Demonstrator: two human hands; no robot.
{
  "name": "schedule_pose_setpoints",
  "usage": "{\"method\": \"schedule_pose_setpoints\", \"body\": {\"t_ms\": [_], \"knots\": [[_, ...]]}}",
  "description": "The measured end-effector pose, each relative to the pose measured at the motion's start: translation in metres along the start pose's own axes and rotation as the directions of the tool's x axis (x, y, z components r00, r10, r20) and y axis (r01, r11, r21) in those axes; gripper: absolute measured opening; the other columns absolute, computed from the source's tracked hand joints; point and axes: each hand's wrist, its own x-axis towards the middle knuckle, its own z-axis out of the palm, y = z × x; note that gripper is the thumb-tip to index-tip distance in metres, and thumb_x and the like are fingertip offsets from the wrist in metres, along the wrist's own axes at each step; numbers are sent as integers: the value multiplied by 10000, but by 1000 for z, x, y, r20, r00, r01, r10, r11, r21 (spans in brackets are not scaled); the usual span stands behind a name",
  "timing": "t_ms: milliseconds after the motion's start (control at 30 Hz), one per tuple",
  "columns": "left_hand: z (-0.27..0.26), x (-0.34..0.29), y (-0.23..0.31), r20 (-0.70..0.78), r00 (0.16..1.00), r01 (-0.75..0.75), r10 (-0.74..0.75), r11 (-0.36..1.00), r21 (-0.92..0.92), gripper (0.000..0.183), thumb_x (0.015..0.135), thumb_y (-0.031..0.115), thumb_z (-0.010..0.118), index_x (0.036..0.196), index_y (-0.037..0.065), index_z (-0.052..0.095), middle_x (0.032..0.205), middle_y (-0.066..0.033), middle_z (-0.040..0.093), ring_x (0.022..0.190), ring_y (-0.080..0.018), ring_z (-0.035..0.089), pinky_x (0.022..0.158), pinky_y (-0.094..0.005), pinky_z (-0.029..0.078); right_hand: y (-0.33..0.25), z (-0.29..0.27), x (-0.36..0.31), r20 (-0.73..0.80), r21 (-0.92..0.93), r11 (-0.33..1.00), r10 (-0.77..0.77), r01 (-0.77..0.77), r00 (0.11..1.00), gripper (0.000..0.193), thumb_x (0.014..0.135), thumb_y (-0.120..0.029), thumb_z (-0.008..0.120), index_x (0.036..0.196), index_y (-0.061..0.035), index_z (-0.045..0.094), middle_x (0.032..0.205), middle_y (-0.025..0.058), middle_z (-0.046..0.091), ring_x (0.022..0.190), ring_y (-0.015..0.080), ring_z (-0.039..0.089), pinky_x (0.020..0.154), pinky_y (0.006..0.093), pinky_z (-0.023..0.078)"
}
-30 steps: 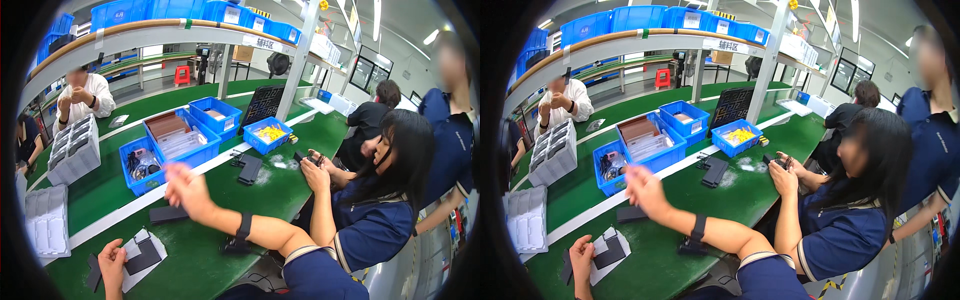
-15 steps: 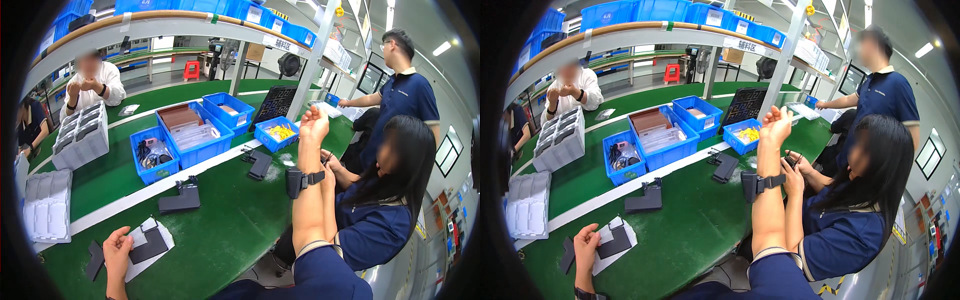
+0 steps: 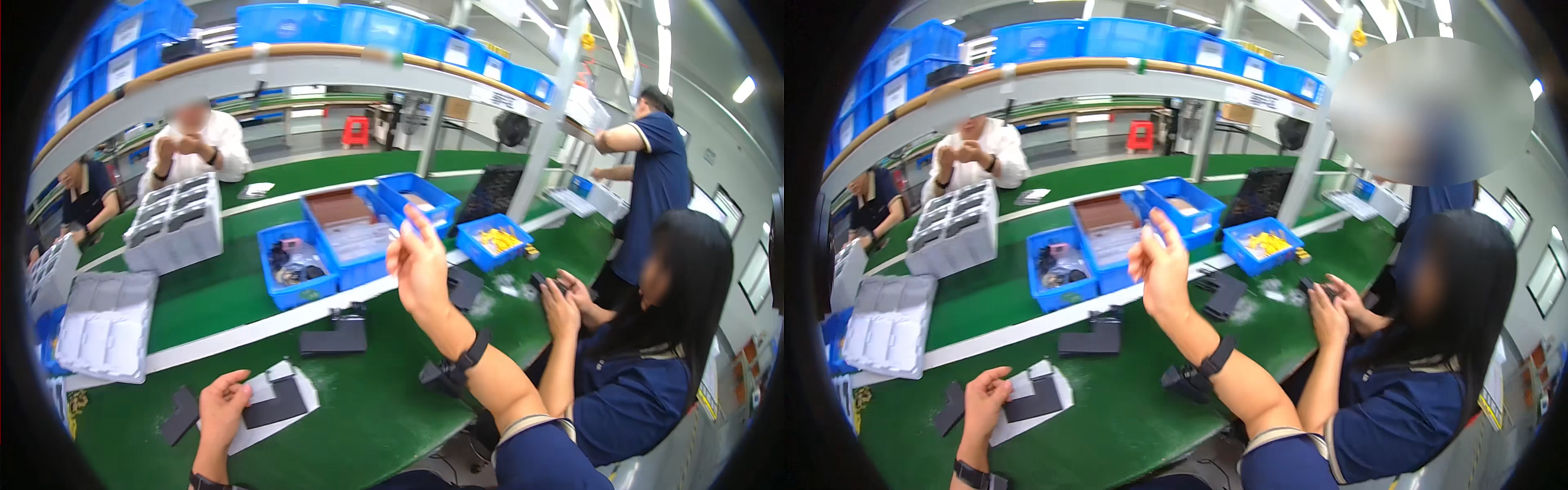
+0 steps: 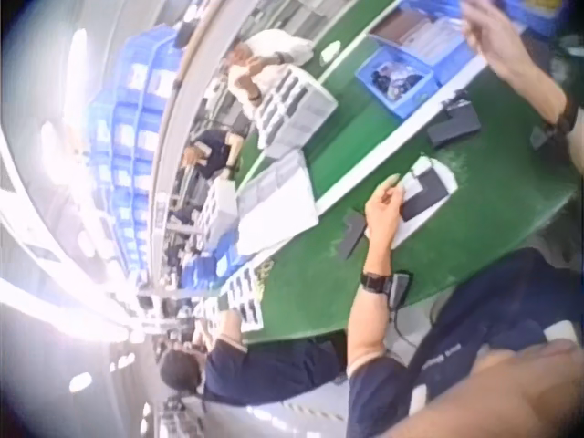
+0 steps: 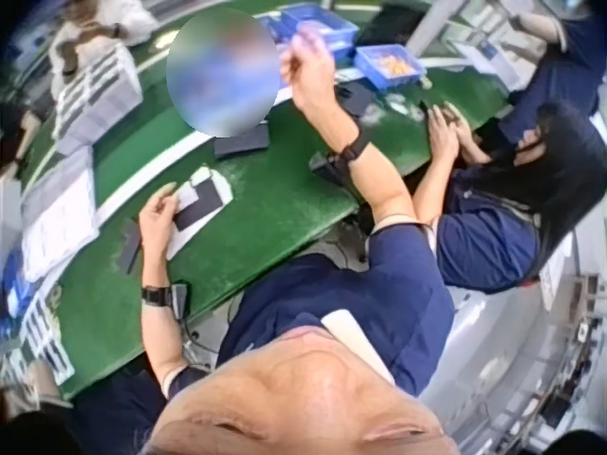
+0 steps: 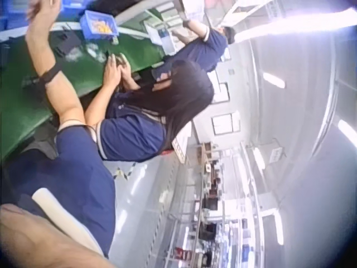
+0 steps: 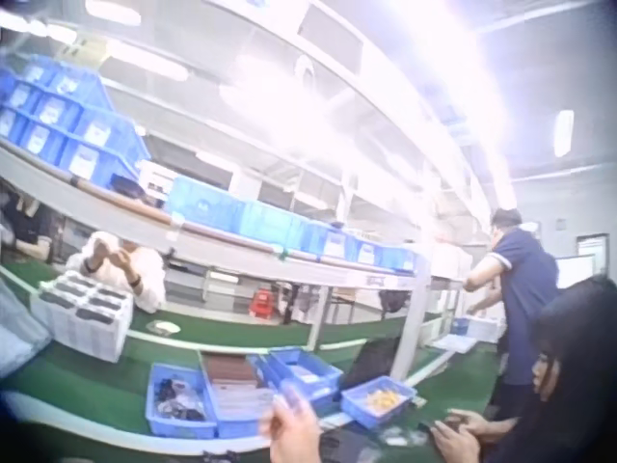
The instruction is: Assemble small plastic components on a factory assembly line.
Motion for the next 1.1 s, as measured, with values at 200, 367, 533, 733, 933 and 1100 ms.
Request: {"method": "schedule_pose_setpoints", "body": {"t_ms": [200, 367, 533, 733, 933, 1100], "knots": [[-8, -8, -5, 38, 999, 17, -26, 976, 216, 322, 848, 146, 640, 1158, 63, 627, 861, -17, 671, 729, -75, 578, 684, -238, 486, 57, 53, -87, 247, -283, 926, 323, -250, 914, 412, 922, -142, 555, 1302, -35, 439, 616, 47, 572, 479, 81, 499, 421, 217, 379], [-3, -10, 3, 42, 998, -49, 41, 975, 215, 323, 852, 211, 655, 1152, 95, 636, 838, -46, 685, 723, -80, 595, 656, -254, 491, 76, 41, -122, 443, -495, 858, 388, -140, 808, 230, 929, -113, 528, 1119, 6, 580, 621, 61, 588, 471, 85, 510, 430, 201, 392], [-2, -7, 2, 10, 997, -78, 78, 978, 193, 332, 843, 218, 654, 1138, 67, 638, 862, -72, 684, 752, -115, 621, 687, -265, 493, 94, 34, -126, 422, -504, 827, 487, -248, 765, 165, 919, -99, 535, 960, 37, 619, 592, 62, 586, 453, 88, 507, 422, 193, 378], [-3, -5, -2, 19, 991, -134, 133, 977, 167, 329, 813, 196, 654, 1084, 10, 644, 783, -88, 678, 719, -168, 641, 661, -294, 493, 102, 32, -120, 345, -489, 806, 531, -335, 774, 184, 922, -151, 546, 949, 19, 610, 578, 50, 574, 429, 83, 493, 391, 191, 352], [-5, -8, 2, 56, 996, -79, 70, 981, 179, 334, 837, 206, 655, 1108, 12, 634, 824, -63, 672, 737, -116, 617, 694, -259, 492, 101, 31, -123, 297, -503, 782, 557, -369, 776, 192, 933, -171, 529, 948, 7, 599, 564, 26, 536, 408, 84, 469, 361, 190, 330], [0, -5, -13, 39, 986, -164, 160, 975, 149, 321, 839, 173, 642, 1144, 74, 634, 858, -47, 684, 766, -96, 621, 697, -269, 509, 92, 35, -124, 281, -523, 754, 592, -396, 756, 193, 910, -179, 570, 941, 3, 629, 574, 26, 549, 416, 79, 460, 379, 201, 341]]}}
